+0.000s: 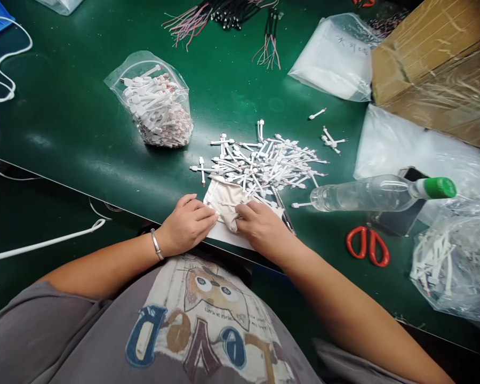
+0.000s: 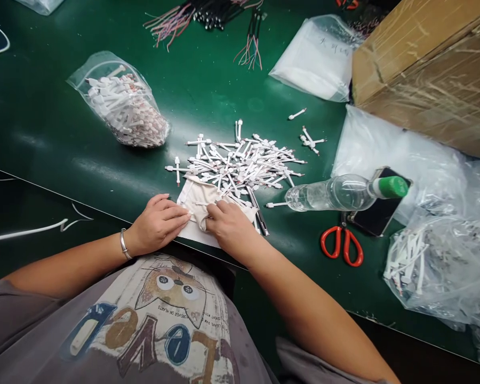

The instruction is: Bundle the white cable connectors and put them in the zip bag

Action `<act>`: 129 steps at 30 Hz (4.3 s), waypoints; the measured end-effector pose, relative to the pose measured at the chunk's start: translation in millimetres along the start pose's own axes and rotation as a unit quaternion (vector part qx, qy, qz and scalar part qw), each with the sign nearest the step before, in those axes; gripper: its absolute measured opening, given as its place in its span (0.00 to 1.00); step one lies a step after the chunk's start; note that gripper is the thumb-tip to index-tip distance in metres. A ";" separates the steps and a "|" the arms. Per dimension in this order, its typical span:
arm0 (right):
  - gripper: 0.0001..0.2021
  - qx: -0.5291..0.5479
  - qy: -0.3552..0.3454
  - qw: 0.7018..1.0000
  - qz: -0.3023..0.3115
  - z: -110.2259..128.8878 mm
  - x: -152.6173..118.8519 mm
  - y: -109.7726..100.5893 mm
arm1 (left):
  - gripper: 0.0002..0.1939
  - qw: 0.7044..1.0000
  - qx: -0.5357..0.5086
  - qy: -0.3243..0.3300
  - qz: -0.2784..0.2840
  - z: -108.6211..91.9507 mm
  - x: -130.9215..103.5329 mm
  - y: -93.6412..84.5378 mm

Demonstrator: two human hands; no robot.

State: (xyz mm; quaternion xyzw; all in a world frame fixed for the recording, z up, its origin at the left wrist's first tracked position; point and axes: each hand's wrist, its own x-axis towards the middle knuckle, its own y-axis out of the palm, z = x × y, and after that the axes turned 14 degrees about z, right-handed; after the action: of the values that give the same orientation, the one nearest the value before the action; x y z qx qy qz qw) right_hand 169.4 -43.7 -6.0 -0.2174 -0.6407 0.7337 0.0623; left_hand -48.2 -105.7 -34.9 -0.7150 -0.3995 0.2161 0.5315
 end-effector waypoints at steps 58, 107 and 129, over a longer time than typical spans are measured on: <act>0.08 -0.012 0.020 0.999 -0.028 4.8 -0.5 7.7 | 0.12 1.000 0.009 0.011 -0.006 0.4 -0.9 1.9; 0.07 -0.008 0.062 0.998 0.000 6.6 -4.5 5.8 | 0.12 1.000 0.012 0.011 0.004 0.9 -0.8 -0.3; 0.08 -0.021 0.059 0.998 0.005 1.6 -10.0 1.7 | 0.12 1.000 0.022 0.016 0.010 0.9 0.1 0.0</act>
State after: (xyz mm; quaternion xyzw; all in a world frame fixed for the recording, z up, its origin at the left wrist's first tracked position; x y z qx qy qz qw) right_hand 178.1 -49.2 -5.2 -0.2648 -0.6501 0.7062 0.0923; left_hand -48.8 -105.1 -35.3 -0.7106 -0.3791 0.2188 0.5509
